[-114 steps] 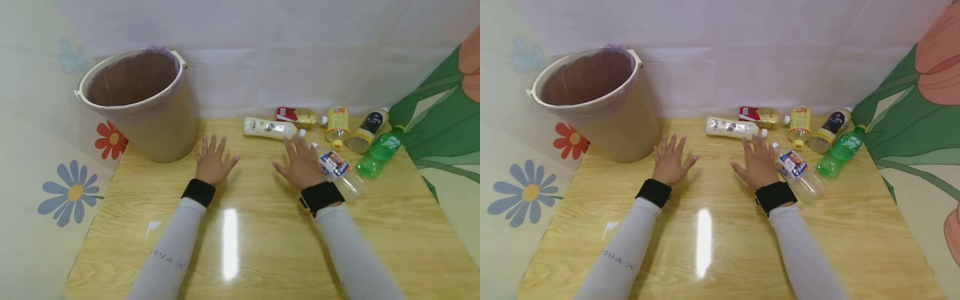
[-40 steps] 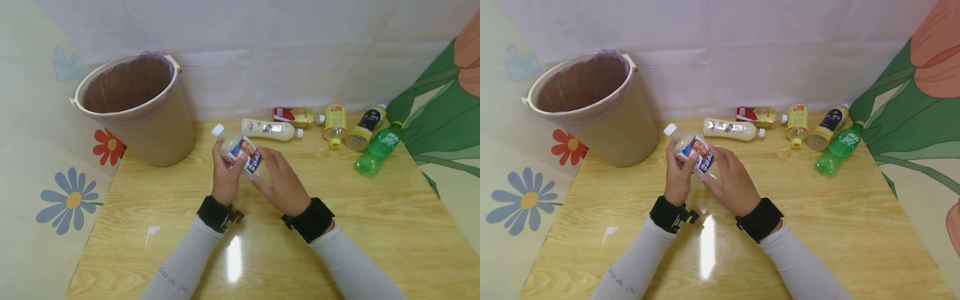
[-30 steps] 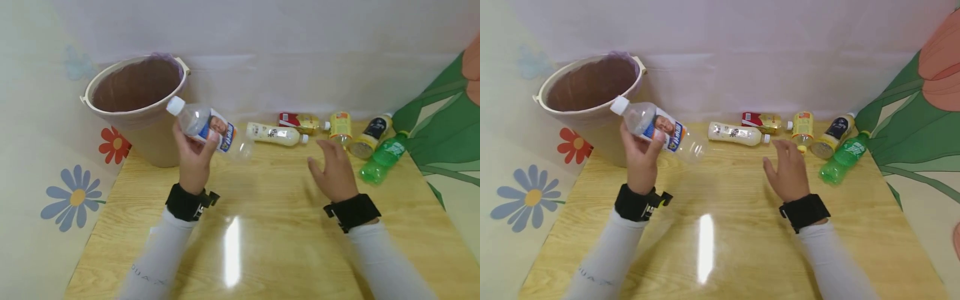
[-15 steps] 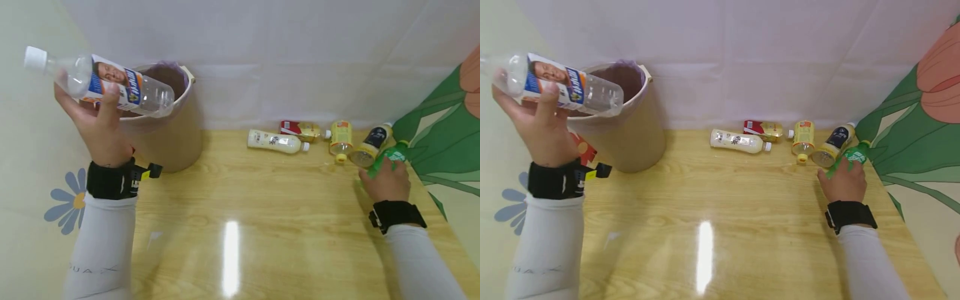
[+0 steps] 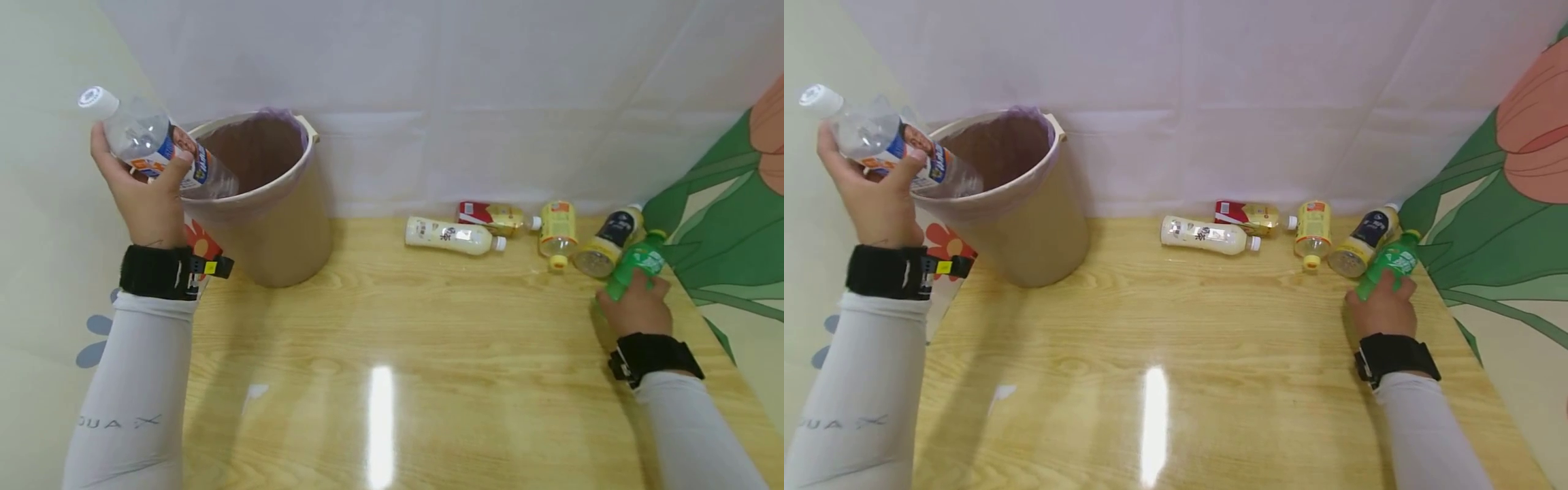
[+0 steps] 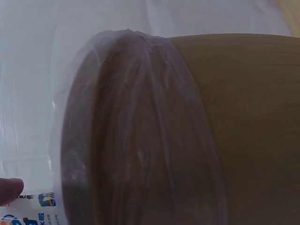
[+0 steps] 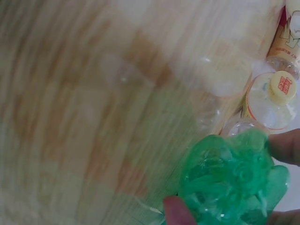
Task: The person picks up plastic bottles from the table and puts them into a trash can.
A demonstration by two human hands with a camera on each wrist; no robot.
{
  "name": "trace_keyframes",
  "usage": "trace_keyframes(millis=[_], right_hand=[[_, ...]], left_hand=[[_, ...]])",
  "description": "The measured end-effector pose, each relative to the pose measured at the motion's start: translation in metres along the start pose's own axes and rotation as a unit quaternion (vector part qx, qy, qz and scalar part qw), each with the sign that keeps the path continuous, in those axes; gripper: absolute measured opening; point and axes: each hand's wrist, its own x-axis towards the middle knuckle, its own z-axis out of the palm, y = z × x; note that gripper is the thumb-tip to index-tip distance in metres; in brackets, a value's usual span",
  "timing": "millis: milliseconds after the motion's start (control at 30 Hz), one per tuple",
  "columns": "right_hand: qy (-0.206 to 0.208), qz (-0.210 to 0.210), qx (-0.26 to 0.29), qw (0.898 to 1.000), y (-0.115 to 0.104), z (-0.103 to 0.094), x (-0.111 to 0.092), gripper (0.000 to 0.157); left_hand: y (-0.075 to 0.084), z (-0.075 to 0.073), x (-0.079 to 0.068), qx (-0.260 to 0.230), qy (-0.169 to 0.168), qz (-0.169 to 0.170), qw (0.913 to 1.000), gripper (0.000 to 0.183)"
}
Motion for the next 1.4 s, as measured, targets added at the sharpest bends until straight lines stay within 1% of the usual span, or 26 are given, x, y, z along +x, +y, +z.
trace_keyframes(millis=[100, 167, 233, 300, 333, 400, 500, 600, 667, 733, 833, 933, 1033, 1133, 1167, 1233, 1300, 1400], right_hand=[[-0.005, -0.002, 0.004, 1.000, 0.001, 0.000, 0.000, 0.070], [-0.009, -0.005, 0.007, 1.000, 0.002, -0.001, 0.000, 0.064], [-0.015, -0.007, 0.010, 1.000, 0.003, -0.002, -0.001, 0.059], [-0.014, -0.014, 0.015, 1.000, 0.004, -0.003, -0.002, 0.055], [-0.013, -0.017, 0.018, 1.000, 0.003, -0.004, -0.003, 0.055], [-0.002, -0.022, 0.023, 0.999, 0.002, -0.006, -0.006, 0.055], [0.024, -0.028, 0.030, 0.999, -0.006, -0.009, -0.009, 0.060], [0.051, -0.053, 0.043, 0.996, -0.025, -0.013, -0.015, 0.063], [0.063, -0.083, 0.061, 0.993, -0.042, -0.017, -0.021, 0.063], [0.077, -0.129, 0.083, 0.985, -0.062, -0.017, -0.029, 0.065], [0.085, -0.206, 0.107, 0.969, -0.094, -0.016, -0.043, 0.072], [0.083, -0.280, 0.112, 0.950, -0.124, -0.012, -0.060, 0.080], [0.074, -0.343, 0.113, 0.929, -0.148, -0.009, -0.076, 0.085], [0.057, -0.390, 0.124, 0.911, -0.167, -0.006, -0.092, 0.086], [0.047, -0.400, 0.129, 0.906, -0.172, -0.004, -0.097, 0.085], [0.029, -0.418, 0.142, 0.897, -0.181, -0.001, -0.107, 0.081], [0.007, -0.430, 0.149, 0.890, -0.189, 0.003, -0.116, 0.075], [-0.020, -0.453, 0.157, 0.878, -0.197, 0.009, -0.128, 0.067]], left_hand=[[-0.003, -0.002, 0.002, 0.031, 0.000, -0.016, 0.9994, 0.098], [-0.003, -0.002, 0.002, 0.056, 0.007, -0.030, 0.9980, 0.098], [-0.001, -0.001, 0.001, 0.075, 0.014, -0.036, 0.9964, 0.097], [0.001, 0.001, -0.001, 0.088, 0.021, -0.038, 0.9952, 0.093], [0.003, 0.002, -0.003, 0.082, 0.023, -0.035, 0.9957, 0.091], [0.004, 0.007, -0.009, 0.073, 0.020, -0.018, 0.9969, 0.086], [0.005, 0.017, -0.021, 0.056, 0.000, 0.015, 0.9983, 0.075], [0.001, 0.027, -0.035, 0.041, -0.038, 0.049, 0.9972, 0.064], [-0.003, 0.033, -0.047, 0.029, -0.073, 0.061, 0.9951, 0.056], [-0.010, 0.040, -0.059, 0.022, -0.114, 0.067, 0.9909, 0.051], [-0.022, 0.052, -0.081, 0.011, -0.181, 0.052, 0.9820, 0.049], [-0.038, 0.067, -0.105, 0.008, -0.232, 0.017, 0.9724, 0.051], [-0.060, 0.082, -0.129, 0.036, -0.278, -0.016, 0.9597, 0.055], [-0.084, 0.093, -0.151, 0.064, -0.319, -0.055, 0.9440, 0.062], [-0.091, 0.095, -0.157, 0.071, -0.329, -0.069, 0.9391, 0.065], [-0.103, 0.099, -0.169, 0.063, -0.336, -0.103, 0.9342, 0.072], [-0.111, 0.101, -0.176, 0.033, -0.329, -0.132, 0.9344, 0.077], [-0.116, 0.102, -0.181, -0.017, -0.317, -0.159, 0.9349, 0.079]])
